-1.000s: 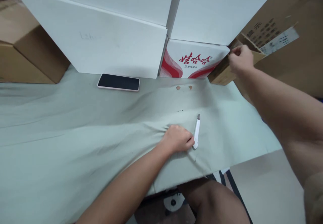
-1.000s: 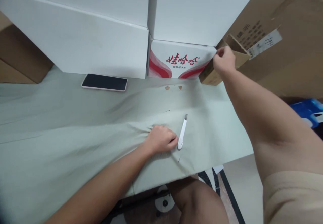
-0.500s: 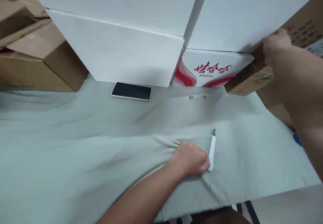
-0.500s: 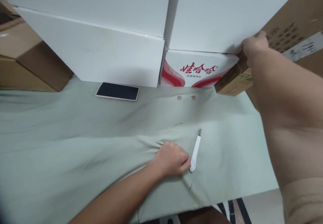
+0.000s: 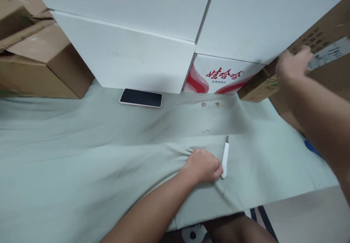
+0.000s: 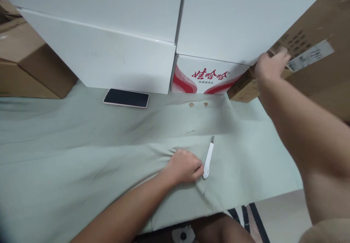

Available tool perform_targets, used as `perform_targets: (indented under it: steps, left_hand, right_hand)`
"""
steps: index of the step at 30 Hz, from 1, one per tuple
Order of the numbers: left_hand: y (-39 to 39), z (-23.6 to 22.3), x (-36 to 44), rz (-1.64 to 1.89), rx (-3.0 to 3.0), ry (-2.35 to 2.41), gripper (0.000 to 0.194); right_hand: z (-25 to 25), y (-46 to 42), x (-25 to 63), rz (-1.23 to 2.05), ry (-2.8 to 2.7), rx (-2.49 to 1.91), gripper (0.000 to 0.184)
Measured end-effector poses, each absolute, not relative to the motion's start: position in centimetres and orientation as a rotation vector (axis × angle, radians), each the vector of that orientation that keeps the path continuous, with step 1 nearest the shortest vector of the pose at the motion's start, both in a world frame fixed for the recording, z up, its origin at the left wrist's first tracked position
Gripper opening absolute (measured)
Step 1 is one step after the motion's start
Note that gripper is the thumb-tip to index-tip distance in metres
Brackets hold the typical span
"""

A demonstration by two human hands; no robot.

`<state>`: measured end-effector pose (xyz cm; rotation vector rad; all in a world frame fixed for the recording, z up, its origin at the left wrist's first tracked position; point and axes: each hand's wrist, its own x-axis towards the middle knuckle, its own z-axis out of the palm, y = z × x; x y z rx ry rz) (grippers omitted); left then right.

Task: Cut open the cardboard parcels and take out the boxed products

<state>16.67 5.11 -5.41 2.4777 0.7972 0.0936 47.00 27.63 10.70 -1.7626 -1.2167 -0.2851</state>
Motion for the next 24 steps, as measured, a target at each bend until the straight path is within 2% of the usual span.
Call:
perform_targets:
  steps: [1, 4, 7, 9, 12, 19, 24]
  left_hand:
    - [5.0, -5.5, 16.7, 0.099, 2.484, 0.796, 0.04]
    - [4.8, -5.5, 16.6, 0.143, 2.501, 0.787, 0.041]
    - [4.7, -5.5, 16.6, 0.19, 2.503, 0.776, 0.041]
    - [4.7, -5.5, 16.7, 0.174, 2.496, 0.782, 0.042]
    - [4.8, -5.5, 16.8, 0.137, 2.487, 0.809, 0.042]
    - [4.3, -4.7, 17.1, 0.146, 2.475, 0.913, 0.04]
    - [4.6, -1.6, 13.8, 0.188, 2.491, 1.037, 0.041]
  right_hand:
    - [9.0, 24.5, 45.5, -0.324, -1.275, -1.79, 0.015]
    - [1.3, 12.4, 41.0, -0.193, -1.739, -1.691, 0.049]
    - [-6.5, 0.9, 38.4, -0.095, -2.038, -1.754, 0.053]
    - [-9.5, -3.5, 37.8, -0.116, -2.084, -1.847, 0.056]
    - [-10.4, -4.9, 37.3, -0.134, -2.184, -1.927, 0.053]
    - [-8.4, -3.4, 36.0, -0.102, -2.173, -2.026, 0.05]
    - [-8.1, -3.8, 35.8, -0.117, -2.173, -1.998, 0.049]
